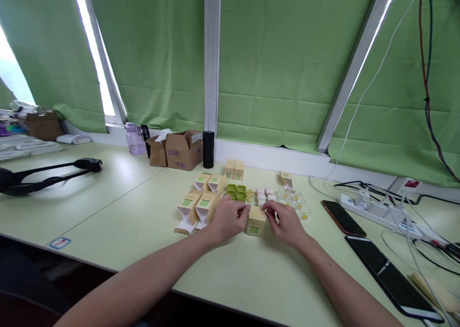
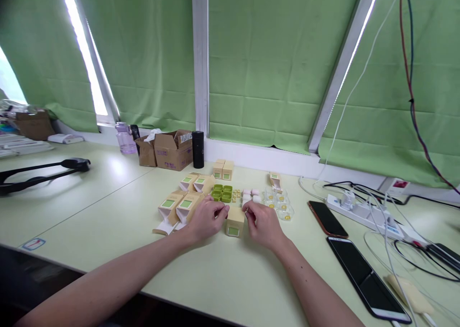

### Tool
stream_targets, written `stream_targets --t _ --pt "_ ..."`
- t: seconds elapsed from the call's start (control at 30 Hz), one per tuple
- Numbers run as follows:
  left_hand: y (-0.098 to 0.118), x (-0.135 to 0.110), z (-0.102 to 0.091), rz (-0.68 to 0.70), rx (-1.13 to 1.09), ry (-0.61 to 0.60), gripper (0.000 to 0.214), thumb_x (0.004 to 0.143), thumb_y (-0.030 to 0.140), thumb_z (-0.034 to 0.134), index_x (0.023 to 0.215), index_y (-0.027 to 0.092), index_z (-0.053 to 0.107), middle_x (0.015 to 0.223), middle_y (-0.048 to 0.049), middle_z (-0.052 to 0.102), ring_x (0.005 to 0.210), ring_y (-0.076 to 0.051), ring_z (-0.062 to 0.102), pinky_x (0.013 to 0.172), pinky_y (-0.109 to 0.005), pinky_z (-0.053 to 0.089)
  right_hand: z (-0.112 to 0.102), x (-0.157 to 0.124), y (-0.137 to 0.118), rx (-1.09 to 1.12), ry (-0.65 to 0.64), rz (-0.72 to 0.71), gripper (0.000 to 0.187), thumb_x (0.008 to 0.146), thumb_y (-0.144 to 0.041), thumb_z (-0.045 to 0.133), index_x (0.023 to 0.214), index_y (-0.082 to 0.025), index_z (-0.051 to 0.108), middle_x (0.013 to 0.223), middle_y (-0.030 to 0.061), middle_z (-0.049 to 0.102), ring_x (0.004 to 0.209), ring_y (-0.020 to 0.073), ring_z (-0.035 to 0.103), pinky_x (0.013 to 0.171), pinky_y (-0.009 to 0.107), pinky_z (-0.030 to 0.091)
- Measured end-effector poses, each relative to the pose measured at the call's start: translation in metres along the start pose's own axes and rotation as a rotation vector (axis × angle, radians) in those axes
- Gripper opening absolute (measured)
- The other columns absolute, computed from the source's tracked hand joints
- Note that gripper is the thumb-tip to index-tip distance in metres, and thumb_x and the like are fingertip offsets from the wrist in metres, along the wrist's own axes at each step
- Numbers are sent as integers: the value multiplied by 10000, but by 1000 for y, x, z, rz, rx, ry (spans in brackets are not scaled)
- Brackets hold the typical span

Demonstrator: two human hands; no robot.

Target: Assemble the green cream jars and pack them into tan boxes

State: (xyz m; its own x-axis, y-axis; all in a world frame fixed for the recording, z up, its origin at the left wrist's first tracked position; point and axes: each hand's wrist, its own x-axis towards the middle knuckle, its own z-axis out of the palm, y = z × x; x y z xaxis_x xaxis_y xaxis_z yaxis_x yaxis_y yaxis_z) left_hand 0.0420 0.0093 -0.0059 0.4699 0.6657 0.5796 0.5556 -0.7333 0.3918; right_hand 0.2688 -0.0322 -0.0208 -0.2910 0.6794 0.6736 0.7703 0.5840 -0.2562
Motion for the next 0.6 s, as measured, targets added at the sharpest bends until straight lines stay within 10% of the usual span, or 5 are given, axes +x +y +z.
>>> stream_targets --t 0.3,0.6 --pt "11 2 -12 110 -75 103 98 956 243 568 1026 204 625 940 -37 742 863 -226 673 935 -447 380 1 -1 3 -54 70 59 174 878 -118 510 988 -238 570 669 -29 640 569 176 583 578 279 342" --pt "40 11 -26 156 174 -440 609 870 365 748 1405 240 487 1400 -125 652 1313 -355 595 1165 -538 352 2 -1 7 -170 73 165 236 834 -117 483 1021 -230 571 656 -37 660 565 182 619 566 271 307"
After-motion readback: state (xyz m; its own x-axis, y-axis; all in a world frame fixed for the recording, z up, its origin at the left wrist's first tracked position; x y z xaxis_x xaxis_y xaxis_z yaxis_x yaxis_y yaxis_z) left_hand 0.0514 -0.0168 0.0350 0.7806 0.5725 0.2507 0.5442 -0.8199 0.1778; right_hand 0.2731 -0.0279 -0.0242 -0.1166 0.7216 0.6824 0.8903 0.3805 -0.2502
